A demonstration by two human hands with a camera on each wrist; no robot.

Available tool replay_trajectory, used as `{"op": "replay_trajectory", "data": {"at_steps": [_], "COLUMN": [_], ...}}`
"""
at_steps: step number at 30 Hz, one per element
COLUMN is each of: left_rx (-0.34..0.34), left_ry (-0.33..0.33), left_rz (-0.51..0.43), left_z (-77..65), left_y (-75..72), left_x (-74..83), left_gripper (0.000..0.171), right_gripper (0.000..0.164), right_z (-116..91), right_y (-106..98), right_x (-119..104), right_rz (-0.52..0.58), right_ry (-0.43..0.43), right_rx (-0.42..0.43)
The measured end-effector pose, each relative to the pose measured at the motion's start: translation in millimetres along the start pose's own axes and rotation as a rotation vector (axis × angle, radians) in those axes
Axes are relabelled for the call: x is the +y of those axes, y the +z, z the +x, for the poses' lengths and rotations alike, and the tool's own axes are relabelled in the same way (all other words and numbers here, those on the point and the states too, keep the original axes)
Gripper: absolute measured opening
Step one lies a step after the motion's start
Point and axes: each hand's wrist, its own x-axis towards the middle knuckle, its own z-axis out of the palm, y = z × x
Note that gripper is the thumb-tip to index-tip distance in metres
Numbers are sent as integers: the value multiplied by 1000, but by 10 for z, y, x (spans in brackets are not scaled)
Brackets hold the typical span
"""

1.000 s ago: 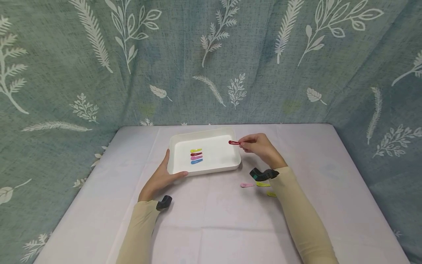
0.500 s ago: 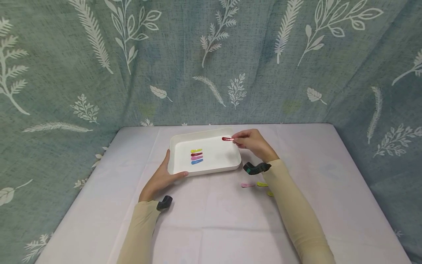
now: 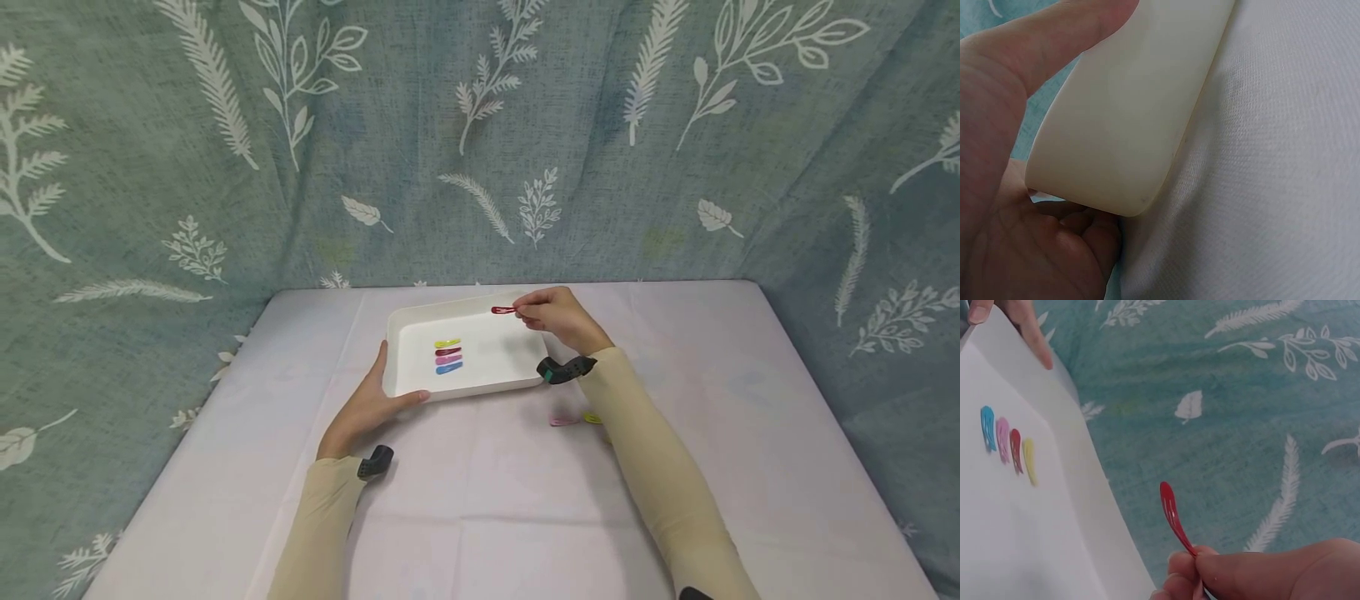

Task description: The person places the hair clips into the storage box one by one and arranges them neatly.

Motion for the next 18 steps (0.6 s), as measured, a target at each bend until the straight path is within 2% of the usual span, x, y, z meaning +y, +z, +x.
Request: {"op": "replay_trajectory", "data": {"at_steps": [18], "left_rx": [-3], "left_ry": [-30], "left_rz": [1], "left_z": [-15], "left_y": [-6], "left_x": [25], "left_gripper": [141], "right_gripper": [33], "right_z": [366], "right_y": [234], "right_x": [66], "right_rz": [50], "right_ry": [57], "right_rx": [41]}}
